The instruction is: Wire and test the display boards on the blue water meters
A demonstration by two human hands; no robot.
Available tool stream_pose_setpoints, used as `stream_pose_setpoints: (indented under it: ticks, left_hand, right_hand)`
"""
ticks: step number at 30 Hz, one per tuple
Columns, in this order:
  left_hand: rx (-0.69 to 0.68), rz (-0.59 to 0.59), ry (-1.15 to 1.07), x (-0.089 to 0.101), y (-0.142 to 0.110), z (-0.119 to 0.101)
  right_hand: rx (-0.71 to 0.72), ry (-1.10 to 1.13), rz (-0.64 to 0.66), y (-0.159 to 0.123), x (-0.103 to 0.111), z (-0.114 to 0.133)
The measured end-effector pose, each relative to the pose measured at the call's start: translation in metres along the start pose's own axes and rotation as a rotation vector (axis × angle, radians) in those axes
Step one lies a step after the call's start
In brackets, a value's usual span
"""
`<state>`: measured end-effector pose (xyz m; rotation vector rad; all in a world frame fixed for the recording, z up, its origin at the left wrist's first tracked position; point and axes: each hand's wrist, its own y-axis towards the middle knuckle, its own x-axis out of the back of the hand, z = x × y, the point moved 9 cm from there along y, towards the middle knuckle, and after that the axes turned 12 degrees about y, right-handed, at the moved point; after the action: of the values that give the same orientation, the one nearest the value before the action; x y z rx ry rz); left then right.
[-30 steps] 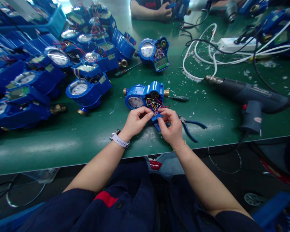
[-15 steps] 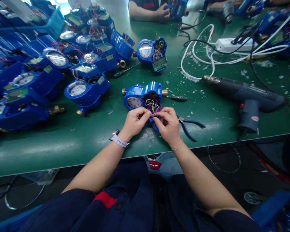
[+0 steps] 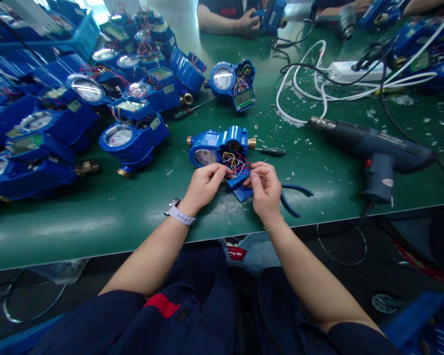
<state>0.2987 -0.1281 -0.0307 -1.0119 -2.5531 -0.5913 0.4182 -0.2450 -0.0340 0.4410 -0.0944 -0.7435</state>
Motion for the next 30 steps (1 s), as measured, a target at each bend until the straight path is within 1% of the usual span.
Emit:
stream_pose_setpoints:
  ticks: [2, 4, 7, 9, 12, 14, 18, 20, 21, 23, 27, 30]
  left_hand:
    - [0.02, 0.019, 0.015, -0.001, 0.0, 0.004]
    - [0.024, 0.051, 0.024, -0.005, 0.0, 0.005]
    - [0.032, 0.097, -0.015, -0.011, -0.001, 0.005]
    - [0.034, 0.107, -0.061, -0.015, -0.002, 0.002]
    - [0.03, 0.115, -0.128, -0.018, -0.005, -0.002]
    - [0.001, 0.114, -0.125, -0.017, -0.007, -0.008]
    - [-0.154, 0.105, -0.053, -0.013, -0.011, -0.026]
    - [-0.193, 0.11, -0.044, -0.011, -0.012, -0.031]
    - [-0.186, 0.111, -0.044, -0.011, -0.012, -0.031]
    - [-0.127, 0.113, -0.046, -0.011, -0.011, -0.026]
    - [0.005, 0.138, -0.048, -0.014, -0.012, -0.012]
    - [0.108, 0.125, -0.085, -0.01, -0.013, 0.001]
  right_hand:
    - [0.043, -0.091, -0.035, -0.004, 0.005, 0.007]
    - [0.079, -0.228, 0.018, -0.011, 0.001, 0.013]
    - [0.101, -0.422, 0.119, -0.022, -0.011, 0.016]
    - [0.103, -0.492, 0.117, -0.026, -0.014, 0.015]
    - [0.071, -0.515, 0.079, -0.026, -0.012, 0.01]
    - [0.034, -0.493, 0.053, -0.025, -0.008, 0.005]
    - [-0.059, -0.415, 0.017, -0.021, -0.001, -0.003]
    - [-0.091, -0.378, 0.011, -0.02, -0.001, -0.005]
    - [-0.113, -0.351, 0.014, -0.02, -0.002, -0.005]
    - [-0.185, -0.264, 0.027, -0.021, -0.006, -0.008]
    - [-0.329, -0.007, 0.017, -0.03, -0.015, -0.014]
    - [-0.397, 0.126, -0.001, -0.039, -0.019, -0.016]
